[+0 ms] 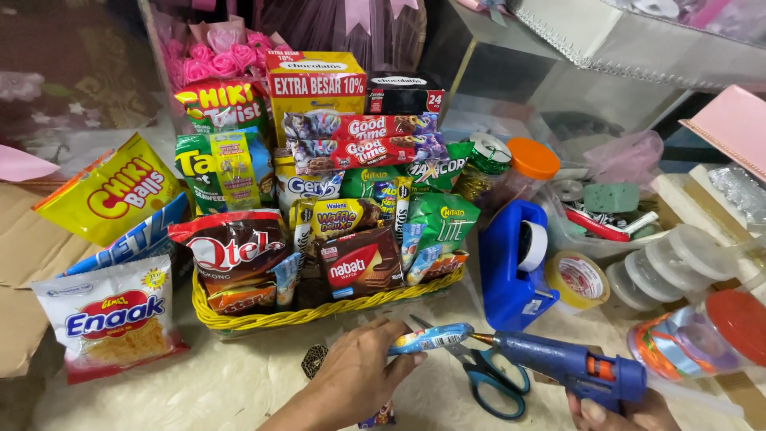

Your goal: Arranging and securing various snack packages into a decorative gift basket using a hot glue gun.

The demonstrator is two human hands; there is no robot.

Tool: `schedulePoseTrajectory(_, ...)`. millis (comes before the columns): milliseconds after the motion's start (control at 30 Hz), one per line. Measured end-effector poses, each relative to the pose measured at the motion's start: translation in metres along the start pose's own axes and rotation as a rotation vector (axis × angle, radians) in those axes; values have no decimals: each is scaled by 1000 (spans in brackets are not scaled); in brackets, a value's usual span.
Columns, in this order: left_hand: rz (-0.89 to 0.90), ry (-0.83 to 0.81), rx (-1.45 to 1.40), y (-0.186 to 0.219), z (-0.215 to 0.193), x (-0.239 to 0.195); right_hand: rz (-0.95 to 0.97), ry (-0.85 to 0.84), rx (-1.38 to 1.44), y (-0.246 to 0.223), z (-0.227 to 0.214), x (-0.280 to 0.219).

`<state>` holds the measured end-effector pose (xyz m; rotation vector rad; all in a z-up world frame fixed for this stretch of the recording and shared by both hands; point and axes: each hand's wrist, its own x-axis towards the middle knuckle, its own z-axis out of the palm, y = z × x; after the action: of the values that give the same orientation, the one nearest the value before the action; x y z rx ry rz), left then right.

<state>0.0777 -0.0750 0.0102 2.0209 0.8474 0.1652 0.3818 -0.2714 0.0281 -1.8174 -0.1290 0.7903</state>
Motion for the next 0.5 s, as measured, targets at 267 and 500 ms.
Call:
schedulePoseTrajectory(267, 28, 34, 8, -2, 1, 1, -51, -111, 5, 29, -31, 28)
schedulePoseTrajectory(500, -15, 4, -24, -4, -5, 4, -332, -211, -381, -2, -33, -8)
